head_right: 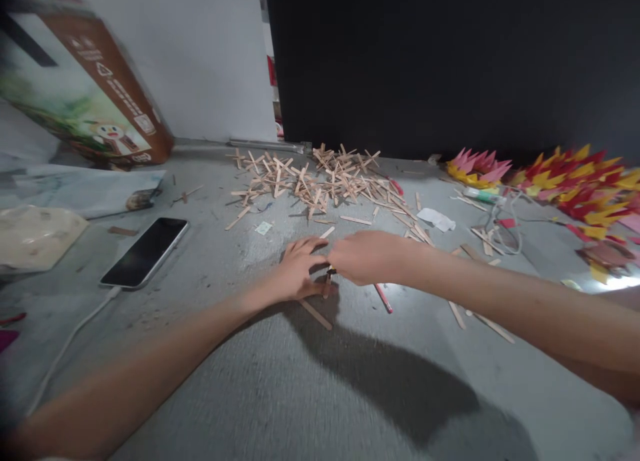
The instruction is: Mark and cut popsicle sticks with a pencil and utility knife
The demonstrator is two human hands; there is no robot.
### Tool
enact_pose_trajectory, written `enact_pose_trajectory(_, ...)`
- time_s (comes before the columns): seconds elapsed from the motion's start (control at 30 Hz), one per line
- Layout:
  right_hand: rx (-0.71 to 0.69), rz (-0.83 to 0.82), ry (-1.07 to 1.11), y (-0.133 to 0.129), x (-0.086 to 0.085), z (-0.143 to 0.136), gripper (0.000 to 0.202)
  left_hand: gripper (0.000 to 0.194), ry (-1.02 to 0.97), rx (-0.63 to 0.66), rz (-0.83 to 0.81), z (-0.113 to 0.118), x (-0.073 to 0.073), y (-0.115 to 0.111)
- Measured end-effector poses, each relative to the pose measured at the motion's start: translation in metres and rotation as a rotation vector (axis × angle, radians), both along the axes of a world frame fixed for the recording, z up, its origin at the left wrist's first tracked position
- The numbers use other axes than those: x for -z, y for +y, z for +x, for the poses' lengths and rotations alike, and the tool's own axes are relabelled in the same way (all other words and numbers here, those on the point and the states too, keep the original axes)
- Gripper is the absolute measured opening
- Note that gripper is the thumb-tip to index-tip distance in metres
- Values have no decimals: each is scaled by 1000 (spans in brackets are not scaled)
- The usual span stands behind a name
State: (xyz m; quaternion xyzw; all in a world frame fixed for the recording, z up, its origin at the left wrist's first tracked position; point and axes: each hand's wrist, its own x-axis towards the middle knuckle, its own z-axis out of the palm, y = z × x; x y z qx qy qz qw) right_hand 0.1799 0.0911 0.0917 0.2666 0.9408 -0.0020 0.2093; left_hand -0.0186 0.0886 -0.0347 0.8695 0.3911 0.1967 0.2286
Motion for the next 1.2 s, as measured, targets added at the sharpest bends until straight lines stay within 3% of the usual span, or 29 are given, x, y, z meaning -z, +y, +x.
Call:
enact_pose_trajectory(0.1, -54, -27, -36, 9, -6, -17, 23, 62, -6, -9, 13, 1, 3, 2)
enact_pose_trajectory(0.3, -47, -60, 12, 15, -8, -43, 41, 85, -101, -28, -14, 2, 4, 2)
enact_pose_trajectory(0.47, -72, -107, 37, 19, -10, -51, 42, 66, -85, -60, -63, 2, -2, 0)
enact_pose_trajectory(0.73, -8, -77, 41, 9, -3, -20, 20, 62, -13, -3, -3, 0, -1, 1)
enact_pose_trajectory(0.93, 150, -29, 108, -20, 10, 19, 31, 66, 10, -36, 18, 3, 0, 1)
enact_pose_trajectory(1.03, 188, -65, 140, -21, 9, 19, 30, 63, 4, -36, 14, 3, 0, 1)
enact_pose_trajectory(1.2, 220, -283, 152, 7, -1, 0, 30, 59, 23, -16, 30, 2, 1, 3)
